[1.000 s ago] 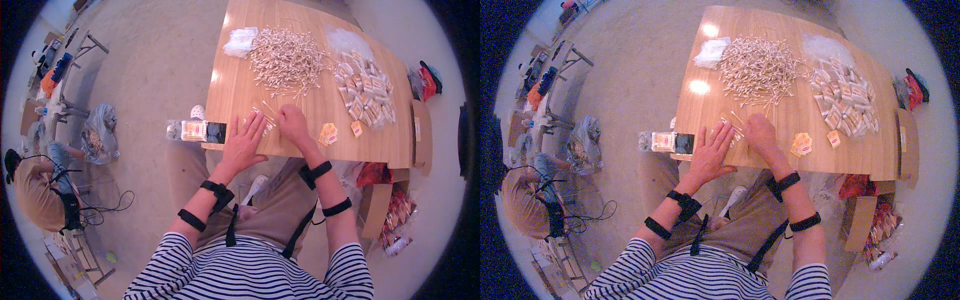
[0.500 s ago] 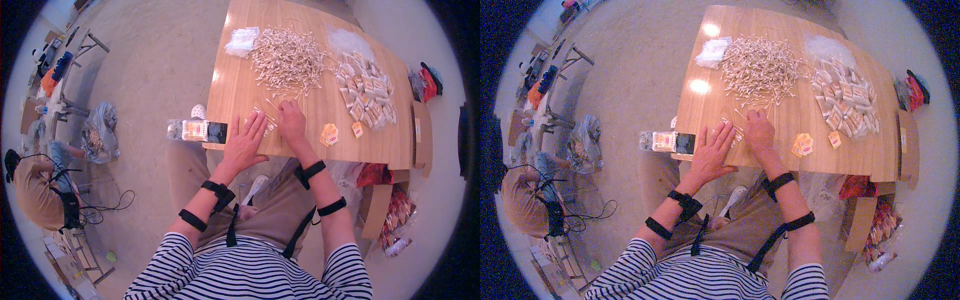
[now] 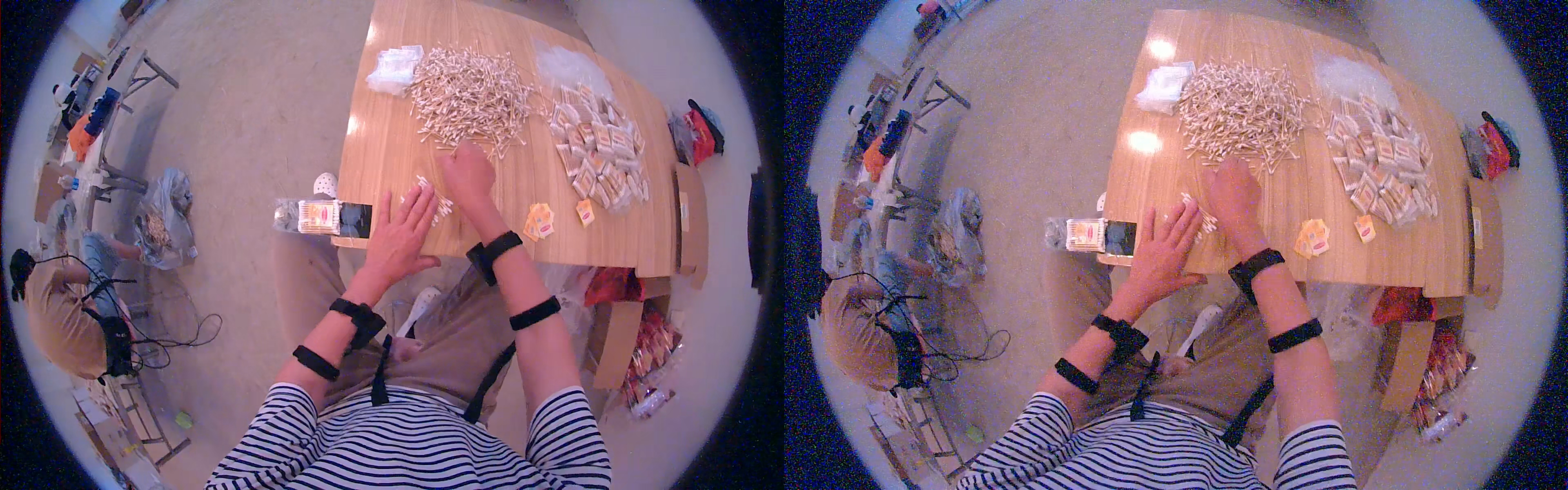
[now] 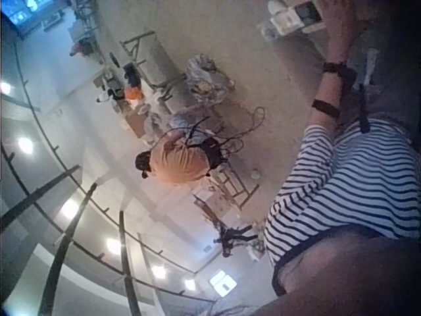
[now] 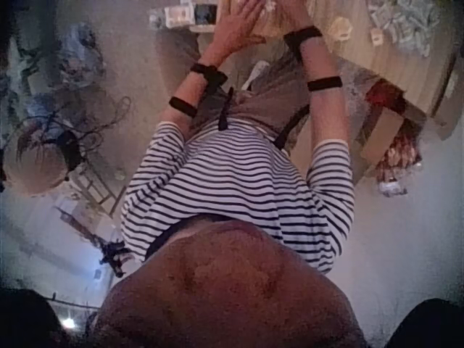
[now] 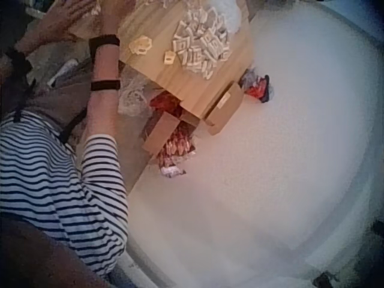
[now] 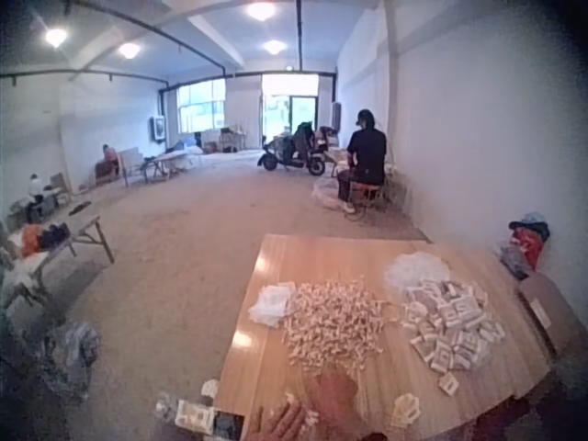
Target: Packaging cotton swabs into small plastic bags.
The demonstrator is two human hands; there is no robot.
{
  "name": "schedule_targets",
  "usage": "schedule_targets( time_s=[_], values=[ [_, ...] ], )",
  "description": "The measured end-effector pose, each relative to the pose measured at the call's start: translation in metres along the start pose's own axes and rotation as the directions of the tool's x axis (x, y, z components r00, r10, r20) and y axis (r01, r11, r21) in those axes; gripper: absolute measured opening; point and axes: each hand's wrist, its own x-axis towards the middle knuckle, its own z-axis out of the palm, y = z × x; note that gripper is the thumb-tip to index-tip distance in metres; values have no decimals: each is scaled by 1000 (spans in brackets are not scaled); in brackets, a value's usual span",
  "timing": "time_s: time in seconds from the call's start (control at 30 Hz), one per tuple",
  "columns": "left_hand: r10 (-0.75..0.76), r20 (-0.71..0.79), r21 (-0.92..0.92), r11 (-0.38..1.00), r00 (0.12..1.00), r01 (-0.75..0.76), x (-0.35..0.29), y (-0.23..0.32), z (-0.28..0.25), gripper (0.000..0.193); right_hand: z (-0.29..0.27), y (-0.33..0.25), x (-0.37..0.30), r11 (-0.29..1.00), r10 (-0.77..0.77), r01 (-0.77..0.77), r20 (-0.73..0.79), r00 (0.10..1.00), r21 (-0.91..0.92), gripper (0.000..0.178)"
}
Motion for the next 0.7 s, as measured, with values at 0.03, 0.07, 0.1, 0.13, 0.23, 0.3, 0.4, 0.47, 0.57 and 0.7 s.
schedule_targets(
  time_s=[0.03, 0.07, 0.1, 0.13, 0.23, 0.3, 0.4, 0.47, 0.57, 0.7],
  values=[
    [6, -11, -11, 1000, 1000, -6, -1, 0, 2, 122, 2, -2, 2, 999, 25, -25, -10, 1000, -23, 29],
    [12, -22, -22, 1000, 1000, -12, -1, -1, 3, 122, 4, -2, 3, 998, 50, -51, -21, 999, -46, 29],
    [9, -22, -22, 1000, 1000, -9, -1, -1, 3, 122, 5, -1, 5, 998, 48, -49, -18, 999, -46, 29],
    [12, -23, -15, 1000, 1000, -12, -1, 0, 2, 122, 4, 2, 6, 995, 81, -80, 21, 996, -55, 27],
    [13, -18, -3, 1000, 1000, -13, 0, 1, 0, 122, 2, 19, 5, 992, 99, -95, 44, 994, -78, 24],
    [9, -11, 5, 1000, 1000, -9, 0, 0, 0, 122, -2, 27, 0, 993, 79, -76, 27, 996, -86, 23],
    [15, -11, 3, 1000, 1000, -15, 0, -1, 1, 121, -8, 39, -11, 995, 56, -45, 127, 990, -88, 21],
    [16, -13, -4, 1000, 1000, -16, 1, 1, 1, 121, -1, 53, -20, 989, -141, 145, 172, 975, -11, 19],
    [-6, -6, 3, 1000, 1000, 6, -3, -1, 0, 121, -10, 37, -24, 984, -178, 179, 156, 972, 4, 16],
    [11, -23, -7, 1000, 1000, -11, 0, 2, -2, 121, -13, 45, 0, 989, -143, 148, -161, 976, 14, 11]
  ],
)
